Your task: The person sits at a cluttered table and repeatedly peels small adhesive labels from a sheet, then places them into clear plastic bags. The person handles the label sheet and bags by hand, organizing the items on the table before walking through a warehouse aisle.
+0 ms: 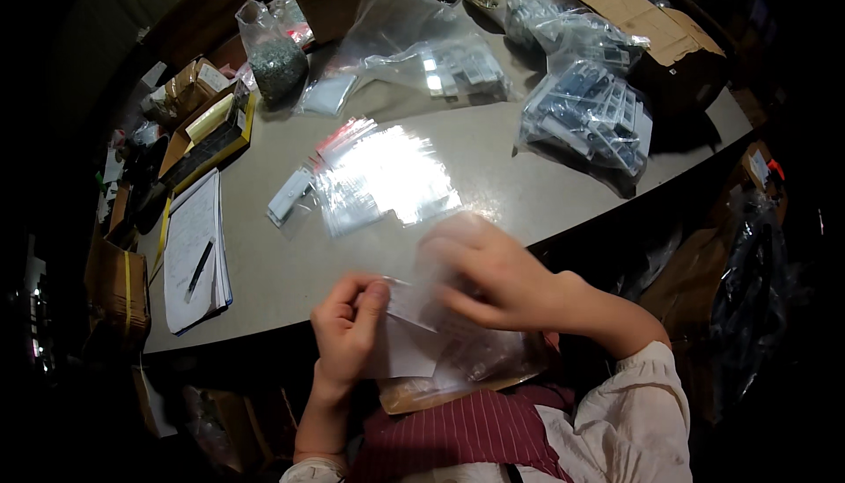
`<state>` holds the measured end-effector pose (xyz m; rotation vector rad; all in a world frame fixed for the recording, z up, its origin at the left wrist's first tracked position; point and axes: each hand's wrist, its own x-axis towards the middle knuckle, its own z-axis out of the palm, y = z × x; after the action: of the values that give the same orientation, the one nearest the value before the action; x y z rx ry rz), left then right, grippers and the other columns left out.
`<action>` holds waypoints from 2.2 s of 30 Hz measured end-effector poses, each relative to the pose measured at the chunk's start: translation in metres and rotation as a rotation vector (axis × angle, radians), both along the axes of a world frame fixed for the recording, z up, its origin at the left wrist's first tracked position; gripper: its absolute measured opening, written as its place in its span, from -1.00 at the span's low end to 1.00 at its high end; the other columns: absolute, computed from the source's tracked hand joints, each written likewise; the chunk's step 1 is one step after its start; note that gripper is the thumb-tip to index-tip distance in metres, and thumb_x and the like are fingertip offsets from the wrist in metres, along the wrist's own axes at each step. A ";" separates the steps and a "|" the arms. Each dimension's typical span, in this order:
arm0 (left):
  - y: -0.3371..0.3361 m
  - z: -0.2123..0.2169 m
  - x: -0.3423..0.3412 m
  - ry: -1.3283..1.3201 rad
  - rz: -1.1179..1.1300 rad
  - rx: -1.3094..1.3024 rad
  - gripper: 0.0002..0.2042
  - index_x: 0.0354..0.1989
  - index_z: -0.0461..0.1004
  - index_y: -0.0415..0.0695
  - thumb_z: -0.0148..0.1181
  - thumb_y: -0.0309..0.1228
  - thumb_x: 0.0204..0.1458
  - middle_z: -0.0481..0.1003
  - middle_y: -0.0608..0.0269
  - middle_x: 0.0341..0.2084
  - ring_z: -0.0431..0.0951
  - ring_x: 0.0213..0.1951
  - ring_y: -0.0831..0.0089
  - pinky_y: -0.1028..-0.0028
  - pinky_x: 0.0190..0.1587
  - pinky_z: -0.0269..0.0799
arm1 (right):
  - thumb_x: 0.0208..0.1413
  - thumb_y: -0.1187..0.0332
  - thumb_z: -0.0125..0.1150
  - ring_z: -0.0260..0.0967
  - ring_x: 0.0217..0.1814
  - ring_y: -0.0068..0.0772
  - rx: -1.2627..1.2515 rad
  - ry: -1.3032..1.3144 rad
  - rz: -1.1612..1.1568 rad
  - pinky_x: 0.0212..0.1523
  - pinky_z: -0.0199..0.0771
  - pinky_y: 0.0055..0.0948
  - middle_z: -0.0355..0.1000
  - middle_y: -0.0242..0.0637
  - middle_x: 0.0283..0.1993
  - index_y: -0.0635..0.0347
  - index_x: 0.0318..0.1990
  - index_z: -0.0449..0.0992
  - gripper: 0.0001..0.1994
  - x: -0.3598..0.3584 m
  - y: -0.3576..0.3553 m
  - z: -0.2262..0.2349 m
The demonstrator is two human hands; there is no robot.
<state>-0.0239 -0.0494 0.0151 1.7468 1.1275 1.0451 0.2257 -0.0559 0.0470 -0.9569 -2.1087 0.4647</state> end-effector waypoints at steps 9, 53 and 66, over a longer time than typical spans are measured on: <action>0.005 0.002 0.003 -0.088 -0.054 -0.113 -0.83 -0.10 0.63 -0.30 0.22 -0.43 0.39 0.63 0.33 -0.45 0.51 -0.39 0.70 0.57 -0.32 0.44 | -0.01 0.47 0.48 0.44 -0.08 -0.10 0.411 -0.217 -0.030 0.01 0.48 -0.19 0.48 -0.22 -0.14 0.22 -0.14 0.54 -0.72 -0.026 0.015 -0.017; 0.024 -0.015 -0.026 -0.551 0.042 -0.108 -0.83 -0.02 0.53 -0.26 0.10 -0.42 0.45 0.55 0.35 -0.22 0.47 -0.22 0.69 0.66 -0.09 0.36 | 0.21 0.21 0.43 0.62 -0.22 -0.39 -0.662 0.230 0.071 -0.19 0.59 -0.42 0.63 -0.09 -0.17 0.34 0.16 0.56 -0.53 0.003 0.019 -0.004; 0.150 0.004 -0.090 0.706 0.233 0.363 -0.52 0.25 0.49 -0.22 0.35 -0.40 0.15 0.63 -0.18 0.01 0.62 0.07 -0.11 0.09 0.12 0.50 | 0.17 0.19 0.40 0.53 0.17 0.15 -0.255 0.033 -0.347 0.16 0.53 -0.09 0.51 0.15 0.16 0.30 0.31 0.38 -0.38 0.032 0.113 -0.034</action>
<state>-0.1138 0.1006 0.0196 2.4241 1.6784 0.8090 0.2582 0.0567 0.0133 -1.4202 -1.8298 0.5720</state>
